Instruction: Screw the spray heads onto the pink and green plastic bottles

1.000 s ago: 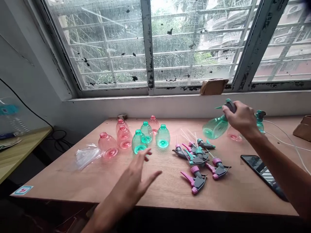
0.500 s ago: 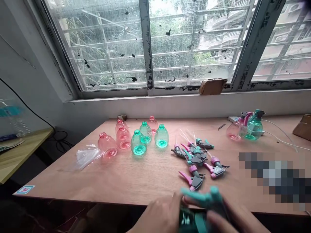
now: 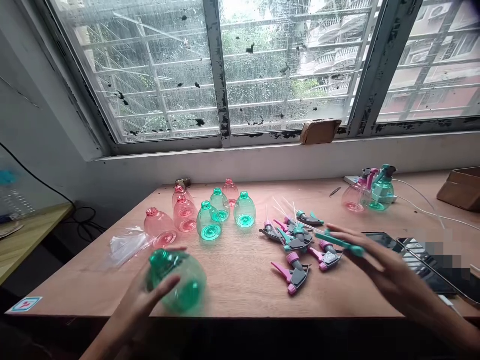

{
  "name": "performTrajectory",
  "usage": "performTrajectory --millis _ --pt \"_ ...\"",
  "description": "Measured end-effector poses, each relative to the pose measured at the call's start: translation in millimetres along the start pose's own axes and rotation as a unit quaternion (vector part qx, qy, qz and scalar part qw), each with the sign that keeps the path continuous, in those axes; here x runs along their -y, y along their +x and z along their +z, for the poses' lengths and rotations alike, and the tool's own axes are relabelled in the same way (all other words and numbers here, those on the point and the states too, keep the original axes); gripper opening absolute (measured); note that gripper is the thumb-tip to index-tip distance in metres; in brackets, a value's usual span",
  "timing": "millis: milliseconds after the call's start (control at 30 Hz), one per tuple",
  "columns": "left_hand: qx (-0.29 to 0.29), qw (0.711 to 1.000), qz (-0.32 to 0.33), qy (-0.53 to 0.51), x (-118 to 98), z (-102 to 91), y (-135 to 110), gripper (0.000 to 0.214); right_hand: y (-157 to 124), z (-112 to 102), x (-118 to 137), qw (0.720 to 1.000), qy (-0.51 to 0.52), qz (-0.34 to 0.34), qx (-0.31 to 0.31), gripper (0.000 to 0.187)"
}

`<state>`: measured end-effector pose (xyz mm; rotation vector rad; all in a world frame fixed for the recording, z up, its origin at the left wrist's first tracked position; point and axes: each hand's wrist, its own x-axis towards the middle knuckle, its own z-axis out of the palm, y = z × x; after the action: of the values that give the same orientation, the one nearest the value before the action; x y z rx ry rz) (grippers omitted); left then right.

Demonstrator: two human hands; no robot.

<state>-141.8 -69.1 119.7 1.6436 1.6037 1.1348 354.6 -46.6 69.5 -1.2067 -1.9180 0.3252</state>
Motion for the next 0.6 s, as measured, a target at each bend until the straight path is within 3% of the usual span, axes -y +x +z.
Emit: performTrajectory --millis 33,100,167,200,233,300,367,433,500,600 --pt "-0.041 0.999 -0.002 0.020 0 3.0 12 0.062 13 14 0 0.999 -0.028 -0.008 0.029 0.044" --pt "-0.061 0.996 0.017 0.057 2 13.6 35 0.057 34 38 -2 0.990 -0.081 -0.018 0.116 0.050" --pt "-0.067 0.993 0.039 0.089 6 25.7 55 0.054 51 50 -13 0.977 -0.114 -0.033 0.175 0.060" --pt "-0.072 0.992 0.047 0.097 8 31.0 63 0.055 60 49 -22 0.976 -0.125 -0.039 0.176 0.064" --pt "-0.077 0.990 0.053 0.103 12 35.4 69 0.058 69 45 -34 0.979 -0.137 -0.038 0.144 0.065" --pt "-0.089 0.988 0.064 0.105 19 41.7 80 0.073 92 26 -60 0.982 -0.185 -0.022 0.014 0.062" --pt "-0.102 0.986 0.079 0.106 27 45.5 88 0.090 119 -4 -85 0.963 -0.238 0.024 -0.121 0.063" --pt "-0.115 0.983 0.096 0.102 32 47.6 92 0.102 144 -35 -104 0.942 -0.258 0.065 -0.205 0.069" --pt "-0.133 0.978 0.123 0.100 34 48.2 91 0.103 163 -60 -116 0.928 -0.263 0.106 -0.242 0.063" --pt "-0.194 0.949 0.221 0.114 28 46.8 79 0.089 174 -74 -119 0.933 -0.248 0.137 -0.221 0.041"
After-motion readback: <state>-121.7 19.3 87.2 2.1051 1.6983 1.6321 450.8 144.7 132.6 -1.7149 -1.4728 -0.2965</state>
